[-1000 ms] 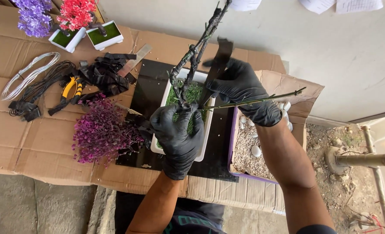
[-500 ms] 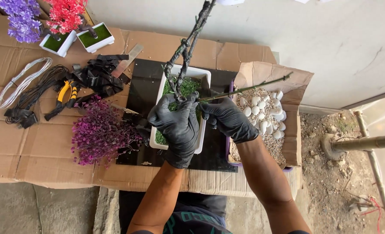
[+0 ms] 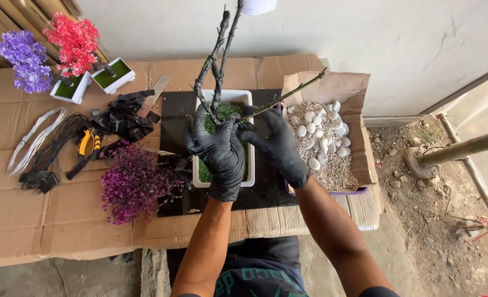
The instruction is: The person arranges thin branches in a white rectangular planter filled with green moss. They use a metal tool to adjust the moss and secure the branches, occasionally picking up and placing down black tape and purple artificial flowers on the cardboard-covered table.
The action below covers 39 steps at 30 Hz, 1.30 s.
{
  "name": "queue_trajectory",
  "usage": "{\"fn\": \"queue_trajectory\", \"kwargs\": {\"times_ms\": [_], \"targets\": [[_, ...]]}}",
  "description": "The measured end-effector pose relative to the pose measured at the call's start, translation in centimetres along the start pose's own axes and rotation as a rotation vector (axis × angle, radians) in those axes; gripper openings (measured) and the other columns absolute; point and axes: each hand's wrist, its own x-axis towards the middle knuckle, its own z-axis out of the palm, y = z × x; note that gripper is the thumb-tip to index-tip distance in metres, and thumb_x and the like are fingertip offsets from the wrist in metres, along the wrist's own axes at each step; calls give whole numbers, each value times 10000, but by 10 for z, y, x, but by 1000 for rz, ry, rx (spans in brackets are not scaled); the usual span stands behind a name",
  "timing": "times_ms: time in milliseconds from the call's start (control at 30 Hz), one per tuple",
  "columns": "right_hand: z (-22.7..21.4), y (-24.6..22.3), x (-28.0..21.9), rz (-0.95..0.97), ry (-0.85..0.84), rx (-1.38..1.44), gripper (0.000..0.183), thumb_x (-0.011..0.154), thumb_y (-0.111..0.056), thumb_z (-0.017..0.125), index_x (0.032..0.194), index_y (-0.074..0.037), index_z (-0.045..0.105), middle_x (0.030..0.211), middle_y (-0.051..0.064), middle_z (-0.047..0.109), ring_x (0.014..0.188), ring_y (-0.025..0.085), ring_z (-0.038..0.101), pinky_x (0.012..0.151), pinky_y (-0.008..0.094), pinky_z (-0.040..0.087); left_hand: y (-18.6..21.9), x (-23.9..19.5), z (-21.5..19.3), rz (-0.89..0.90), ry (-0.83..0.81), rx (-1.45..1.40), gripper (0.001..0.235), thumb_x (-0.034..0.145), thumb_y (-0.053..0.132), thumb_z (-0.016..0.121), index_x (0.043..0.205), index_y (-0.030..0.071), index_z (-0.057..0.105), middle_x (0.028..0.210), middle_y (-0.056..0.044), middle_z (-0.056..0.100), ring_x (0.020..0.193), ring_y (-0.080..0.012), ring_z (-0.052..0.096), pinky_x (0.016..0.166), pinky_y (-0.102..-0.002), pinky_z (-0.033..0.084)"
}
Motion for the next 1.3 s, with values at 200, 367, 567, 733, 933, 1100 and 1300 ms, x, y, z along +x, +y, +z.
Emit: {"fn": "queue_trajectory", "kwargs": {"times_ms": [200, 367, 567, 733, 933, 1100, 1300], "targets": [[16, 34, 0, 155, 7, 212, 38, 868, -80, 835, 878, -88, 800, 744, 72, 718, 705, 148, 652, 792, 301, 542, -13, 1, -1, 75, -89, 99, 699, 654, 422, 984, 1249, 243, 665, 1386, -126, 486, 1274, -370, 515, 1026, -517, 499], [20, 18, -9, 54, 101, 189, 44, 882, -67, 825, 887, -39, 792, 714, 87, 709, 691, 171, 688, 767, 319, 564, -58, -1, -22, 468, -172, -202, 293, 927, 281, 772, 1220, 280, 756, 1468, -126, 489, 1372, -369, 472, 1100, -523, 437], [21, 26, -8, 33, 161, 69, 13, 908, -61, 793, 921, -59, 797, 772, 119, 738, 772, 195, 686, 831, 367, 545, -52, 23, -42, 8, -423, -683, 572, 878, 162, 833, 1339, 78, 505, 1339, -149, 586, 1258, -328, 586, 1092, -471, 463], [23, 31, 12, -14, 184, 111, 62, 899, -47, 809, 956, -70, 811, 733, 91, 749, 744, 170, 709, 850, 360, 567, -47, 45, -46, 290, -413, -428, 393, 804, 198, 889, 1128, 98, 690, 1073, -97, 696, 1036, -339, 636, 967, -467, 486], [27, 7, 29, -184, 163, 153, 78, 845, -10, 854, 900, -49, 815, 807, 129, 768, 883, 265, 757, 880, 393, 572, -55, 52, -38, 374, -513, -411, 302, 832, 154, 858, 1055, 75, 672, 943, -166, 712, 897, -442, 676, 911, -501, 519], [24, 34, 23, -8, 179, 352, 115, 825, 89, 821, 888, 1, 782, 774, 173, 732, 830, 267, 730, 829, 425, 596, -41, 65, -31, 387, -656, -456, 320, 785, 102, 868, 1031, 178, 677, 893, -59, 754, 845, -339, 734, 881, -441, 527], [35, 7, -6, 315, 274, 378, 111, 852, -30, 837, 785, -8, 752, 628, 116, 672, 567, 134, 631, 554, 358, 636, -23, 72, -39, 419, -691, -515, 401, 745, 178, 924, 1099, 186, 736, 956, -71, 766, 882, -359, 722, 863, -433, 542]]}}
